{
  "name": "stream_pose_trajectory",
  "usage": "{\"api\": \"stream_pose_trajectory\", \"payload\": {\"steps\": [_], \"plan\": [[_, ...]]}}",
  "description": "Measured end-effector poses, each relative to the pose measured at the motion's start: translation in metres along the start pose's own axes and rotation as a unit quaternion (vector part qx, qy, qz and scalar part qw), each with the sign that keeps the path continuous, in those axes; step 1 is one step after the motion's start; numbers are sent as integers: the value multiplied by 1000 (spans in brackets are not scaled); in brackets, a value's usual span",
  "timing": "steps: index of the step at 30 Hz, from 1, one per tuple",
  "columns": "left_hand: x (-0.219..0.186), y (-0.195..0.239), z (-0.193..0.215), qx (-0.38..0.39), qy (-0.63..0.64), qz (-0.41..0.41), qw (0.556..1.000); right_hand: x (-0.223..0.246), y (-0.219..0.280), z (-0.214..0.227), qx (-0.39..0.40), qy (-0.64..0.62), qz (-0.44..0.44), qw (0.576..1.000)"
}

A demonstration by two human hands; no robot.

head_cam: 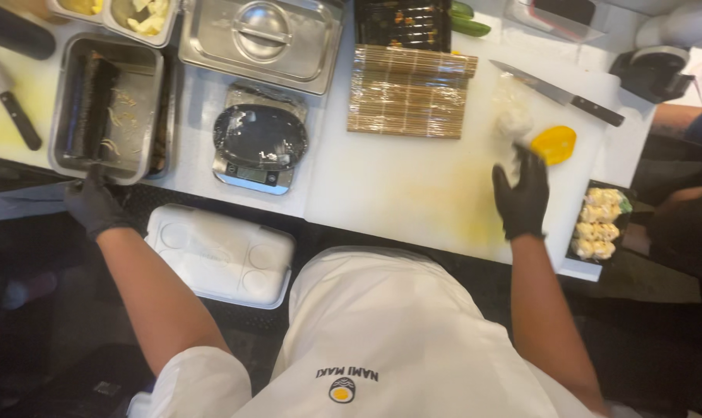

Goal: The person prepares a sushi roll by placing rice on a sheet of nori, adding fillings including mango and fried ingredients, rolling it with a bamboo mat, and compressing it into shape.

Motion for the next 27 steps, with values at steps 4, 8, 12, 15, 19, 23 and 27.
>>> {"api": "stream_pose_trajectory", "payload": {"steps": [4, 8, 12, 15, 19, 23, 27], "plan": [[7, -11, -29, 23, 235, 116, 965, 22, -66, 10, 26, 143, 153, 977], [-8, 9, -34, -4, 354, 70, 933, 2, -93, -26, 205, 160, 118, 958], [-8, 72, 10, 18, 500, 18, 866, -3, -93, -28, 151, 136, 206, 957], [5, 131, 68, -24, 482, -18, 876, 5, -68, -14, 84, 89, 184, 975], [76, 218, 128, -114, 395, 31, 911, 43, -14, -13, 47, 101, 231, 966], [131, 294, 132, -225, 292, 35, 929, 72, 26, -39, 131, 90, 273, 949], [184, 333, 98, -289, 429, 90, 851, 85, 49, -60, 137, 84, 395, 905]]}}
Point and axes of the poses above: each hand's wrist, its own y-axis away from the middle knuckle, its own z-axis out of the back of the hand, x = y × z, the point moved 7 cm from there along -y, towards the middle knuckle, and after that the axes turned 3 degrees about x, right-handed, at the moved point
